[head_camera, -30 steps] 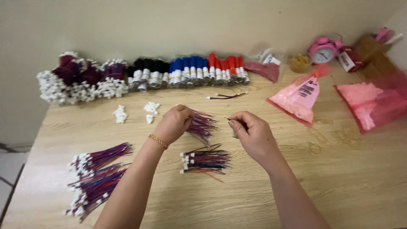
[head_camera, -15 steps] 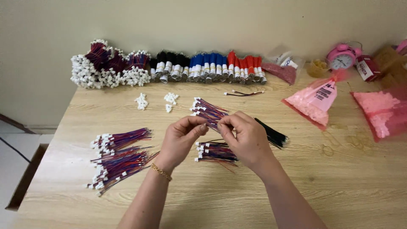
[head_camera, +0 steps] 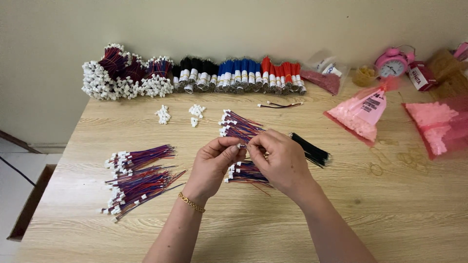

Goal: The person assembles wire harnesses by inserting the ends of multi-colored wires into small white plastic connectors. The person picks up a wire, aligns it with a connector, and pushes it in, repeating this process for multiple wires on a wooden table.

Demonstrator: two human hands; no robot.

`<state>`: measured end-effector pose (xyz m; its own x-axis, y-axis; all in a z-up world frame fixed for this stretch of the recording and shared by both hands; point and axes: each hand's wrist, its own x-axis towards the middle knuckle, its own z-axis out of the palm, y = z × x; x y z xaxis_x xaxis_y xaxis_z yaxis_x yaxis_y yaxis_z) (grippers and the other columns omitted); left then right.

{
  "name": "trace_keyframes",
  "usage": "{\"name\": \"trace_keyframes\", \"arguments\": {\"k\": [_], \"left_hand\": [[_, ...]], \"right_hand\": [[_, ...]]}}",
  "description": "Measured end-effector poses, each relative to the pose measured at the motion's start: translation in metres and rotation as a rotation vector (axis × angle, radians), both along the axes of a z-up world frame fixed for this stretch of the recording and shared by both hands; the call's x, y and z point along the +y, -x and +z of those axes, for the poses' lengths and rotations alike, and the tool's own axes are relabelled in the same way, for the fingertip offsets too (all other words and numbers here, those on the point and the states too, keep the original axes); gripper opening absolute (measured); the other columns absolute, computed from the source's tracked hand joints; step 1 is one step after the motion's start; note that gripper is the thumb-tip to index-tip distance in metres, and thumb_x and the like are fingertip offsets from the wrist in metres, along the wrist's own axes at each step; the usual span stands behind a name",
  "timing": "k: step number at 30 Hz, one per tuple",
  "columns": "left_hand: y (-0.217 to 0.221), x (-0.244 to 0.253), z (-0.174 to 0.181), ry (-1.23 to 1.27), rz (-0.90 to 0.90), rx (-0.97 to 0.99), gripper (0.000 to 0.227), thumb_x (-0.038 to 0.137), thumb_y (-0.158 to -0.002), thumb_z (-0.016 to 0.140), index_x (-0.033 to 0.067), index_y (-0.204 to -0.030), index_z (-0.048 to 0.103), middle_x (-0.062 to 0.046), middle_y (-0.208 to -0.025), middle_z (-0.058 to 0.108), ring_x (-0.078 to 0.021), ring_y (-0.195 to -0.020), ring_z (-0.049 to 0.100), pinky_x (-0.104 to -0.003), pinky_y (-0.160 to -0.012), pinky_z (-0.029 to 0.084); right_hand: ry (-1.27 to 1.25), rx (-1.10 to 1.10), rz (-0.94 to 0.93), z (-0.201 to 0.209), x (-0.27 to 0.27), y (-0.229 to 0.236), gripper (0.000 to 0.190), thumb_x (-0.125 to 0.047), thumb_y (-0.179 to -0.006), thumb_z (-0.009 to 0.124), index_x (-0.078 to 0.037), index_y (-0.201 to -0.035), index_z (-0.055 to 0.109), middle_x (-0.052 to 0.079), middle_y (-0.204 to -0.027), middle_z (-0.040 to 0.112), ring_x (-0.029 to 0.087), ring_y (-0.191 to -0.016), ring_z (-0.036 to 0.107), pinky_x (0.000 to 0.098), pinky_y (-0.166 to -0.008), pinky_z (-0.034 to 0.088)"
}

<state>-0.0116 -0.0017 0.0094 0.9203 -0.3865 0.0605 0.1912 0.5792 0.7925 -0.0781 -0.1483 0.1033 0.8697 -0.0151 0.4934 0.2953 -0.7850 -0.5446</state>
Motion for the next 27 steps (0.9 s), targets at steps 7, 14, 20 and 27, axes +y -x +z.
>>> {"name": "trace_keyframes", "arguments": {"k": [7,14,20,27], "left_hand": [[0.0,0.0,-0.001,-0.002,-0.01,0.02,0.017,-0.001,-0.089,0.063,-0.0048,-0.105,0.066,-0.016,-0.094,0.07,-0.0218,-0.084,0.071,-0.034,-0.078,0.061],[-0.001,0.0,-0.001,-0.075,0.003,-0.028,0.017,-0.001,-0.089,0.064,-0.0048,-0.104,0.067,-0.016,-0.094,0.071,-0.022,-0.085,0.071,-0.035,-0.08,0.061],[0.0,-0.003,0.002,-0.162,0.026,-0.121,0.016,-0.003,-0.087,0.066,-0.0045,-0.102,0.069,-0.016,-0.092,0.072,-0.0205,-0.084,0.071,-0.036,-0.08,0.061],[-0.008,0.002,-0.023,-0.359,0.047,-0.224,0.015,-0.002,-0.087,0.065,-0.0005,-0.102,0.07,-0.012,-0.09,0.072,-0.017,-0.083,0.068,-0.034,-0.08,0.058]], "right_hand": [[0.0,0.011,-0.013,-0.005,-0.002,-0.002,0.009,-0.018,-0.086,0.064,-0.017,-0.078,0.068,0.006,-0.066,0.06,0.027,-0.069,0.065,0.0339,-0.064,0.051],[0.032,0.047,0.001,-0.001,-0.003,-0.001,0.011,-0.019,-0.085,0.064,-0.015,-0.076,0.067,0.009,-0.065,0.06,0.03,-0.068,0.065,0.0366,-0.062,0.052],[0.088,-0.001,-0.043,-0.017,-0.004,-0.006,0.012,-0.023,-0.086,0.063,-0.019,-0.075,0.066,0.006,-0.066,0.061,0.028,-0.071,0.066,0.0355,-0.063,0.052],[-0.053,0.127,0.071,-0.028,-0.008,-0.011,0.015,-0.015,-0.089,0.056,-0.007,-0.082,0.066,0.019,-0.073,0.064,0.04,-0.077,0.065,0.0461,-0.068,0.052]]}}
